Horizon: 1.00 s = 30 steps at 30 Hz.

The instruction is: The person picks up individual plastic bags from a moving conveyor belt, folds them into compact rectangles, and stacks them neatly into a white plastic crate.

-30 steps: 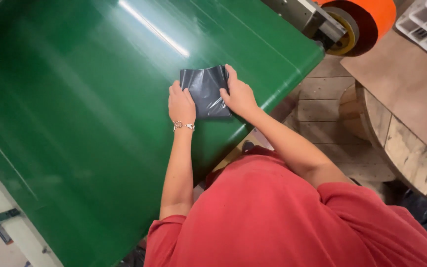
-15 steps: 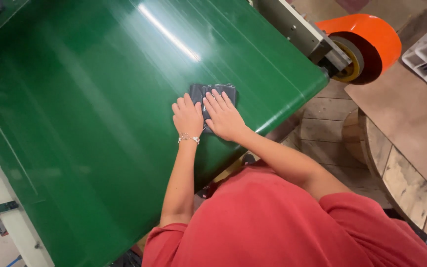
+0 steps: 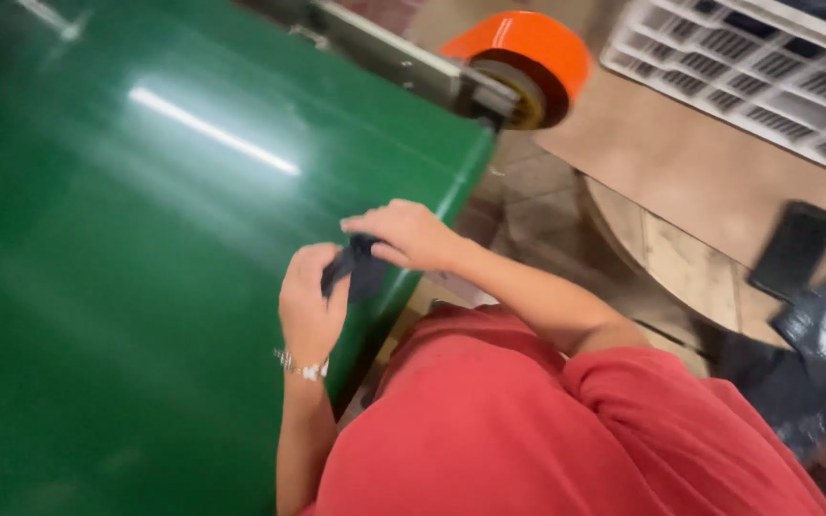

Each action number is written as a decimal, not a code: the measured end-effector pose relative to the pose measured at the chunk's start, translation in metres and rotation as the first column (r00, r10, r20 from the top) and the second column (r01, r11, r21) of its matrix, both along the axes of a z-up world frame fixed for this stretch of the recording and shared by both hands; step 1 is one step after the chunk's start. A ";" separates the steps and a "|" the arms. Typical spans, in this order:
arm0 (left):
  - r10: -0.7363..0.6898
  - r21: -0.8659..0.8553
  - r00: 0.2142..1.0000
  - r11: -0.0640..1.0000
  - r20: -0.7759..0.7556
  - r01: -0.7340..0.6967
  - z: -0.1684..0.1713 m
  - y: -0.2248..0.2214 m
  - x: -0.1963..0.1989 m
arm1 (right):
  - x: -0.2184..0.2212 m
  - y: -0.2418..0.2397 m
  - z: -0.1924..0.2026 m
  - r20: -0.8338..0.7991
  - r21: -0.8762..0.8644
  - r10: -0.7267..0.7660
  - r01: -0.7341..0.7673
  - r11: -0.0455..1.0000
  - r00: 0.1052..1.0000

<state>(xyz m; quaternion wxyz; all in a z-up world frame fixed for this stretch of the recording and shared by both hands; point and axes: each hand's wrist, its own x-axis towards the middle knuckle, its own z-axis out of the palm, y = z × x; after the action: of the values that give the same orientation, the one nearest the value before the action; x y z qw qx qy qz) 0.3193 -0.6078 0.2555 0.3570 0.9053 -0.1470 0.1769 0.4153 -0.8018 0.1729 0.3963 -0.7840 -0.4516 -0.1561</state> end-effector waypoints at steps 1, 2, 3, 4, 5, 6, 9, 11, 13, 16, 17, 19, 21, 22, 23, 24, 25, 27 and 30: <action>-0.034 -0.011 0.999 0.999 -0.005 0.034 0.004 -0.009 -0.002 | -0.011 -0.018 -0.001 -0.005 -0.011 -0.034 0.034 0.999 0.999; -0.092 -0.019 0.994 0.996 0.061 0.093 0.008 -0.014 -0.004 | -0.021 -0.032 -0.003 -0.114 0.055 -0.032 0.038 0.998 0.993; -0.147 -0.024 0.981 0.988 0.126 0.151 0.011 -0.019 -0.007 | -0.031 -0.044 -0.005 -0.220 0.123 -0.023 0.051 0.991 0.975; -0.161 -0.028 0.980 0.986 0.121 0.165 0.014 -0.018 -0.013 | -0.033 -0.067 -0.025 -0.226 0.119 -0.038 0.066 0.991 0.973; -0.145 -0.054 0.983 0.987 0.109 0.152 0.018 -0.016 -0.019 | -0.036 -0.089 -0.045 -0.349 0.133 -0.162 0.220 0.966 0.923; -0.128 -0.082 0.987 0.987 0.098 0.136 0.022 -0.015 -0.023 | -0.037 -0.113 -0.064 -0.465 0.125 -0.273 0.368 0.921 0.842; -0.068 -0.207 0.996 0.977 -0.064 0.054 0.012 0.006 -0.046 | -0.037 -0.204 -0.087 -0.639 -0.215 -0.705 0.809 0.547 0.307; -0.032 -0.235 0.990 0.972 -0.138 -0.002 -0.006 0.021 -0.062 | -0.037 -0.249 -0.081 -0.789 -0.040 -0.572 0.910 0.413 0.225; 0.007 -0.259 0.977 0.964 -0.214 -0.063 -0.019 0.030 -0.073 | -0.031 -0.300 -0.096 -0.901 0.101 -0.393 0.969 0.227 0.186; 0.079 -0.260 0.947 0.951 -0.312 -0.165 -0.024 0.031 -0.084 | -0.026 -0.370 -0.136 -0.817 0.166 -0.544 0.981 0.099 0.193; 0.105 -0.246 0.937 0.950 -0.333 -0.194 -0.021 0.028 -0.085 | -0.025 -0.381 -0.137 -0.857 0.083 -0.507 0.995 0.054 0.099; 0.133 -0.234 0.926 0.946 -0.352 -0.224 -0.015 0.024 -0.085 | -0.024 -0.404 -0.149 -0.885 -0.002 -0.465 1.000 0.015 0.005; 0.100 -0.220 0.950 0.961 -0.295 -0.170 -0.010 0.022 -0.083 | -0.018 -0.425 -0.171 -0.658 -0.399 -0.711 0.916 0.047 -0.250; 0.117 -0.220 0.951 0.958 -0.287 -0.184 -0.011 0.022 -0.083 | -0.016 -0.440 -0.195 -0.660 -0.392 -0.714 0.918 0.063 -0.234; 0.093 -0.223 0.958 0.962 -0.272 -0.156 -0.012 0.023 -0.083 | -0.013 -0.454 -0.220 -0.514 -0.471 -0.805 0.882 -0.024 -0.297; 0.081 -0.225 0.965 0.964 -0.250 -0.140 -0.013 0.022 -0.085 | 0.000 -0.467 -0.244 -0.353 -0.524 -0.874 0.845 -0.111 -0.334; 0.110 -0.225 0.965 0.960 -0.237 -0.165 -0.017 0.022 -0.083 | -0.002 -0.463 -0.236 -0.359 -0.512 -0.883 0.855 -0.085 -0.303; 0.082 -0.185 0.971 0.975 -0.224 -0.125 -0.020 0.030 -0.085 | 0.004 -0.445 -0.220 -0.270 -0.570 -0.904 0.812 -0.127 -0.331; 0.101 -0.162 0.984 0.979 -0.149 -0.125 -0.015 0.028 -0.085 | -0.009 -0.384 -0.126 -0.316 -0.647 -0.837 0.747 -0.156 -0.448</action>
<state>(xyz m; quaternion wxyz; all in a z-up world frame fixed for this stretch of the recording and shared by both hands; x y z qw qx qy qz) 0.2343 -0.5798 0.2404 0.4319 0.8886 -0.0544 0.1448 0.4066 -1.1861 0.0468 0.2176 -0.8352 0.5024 -0.0525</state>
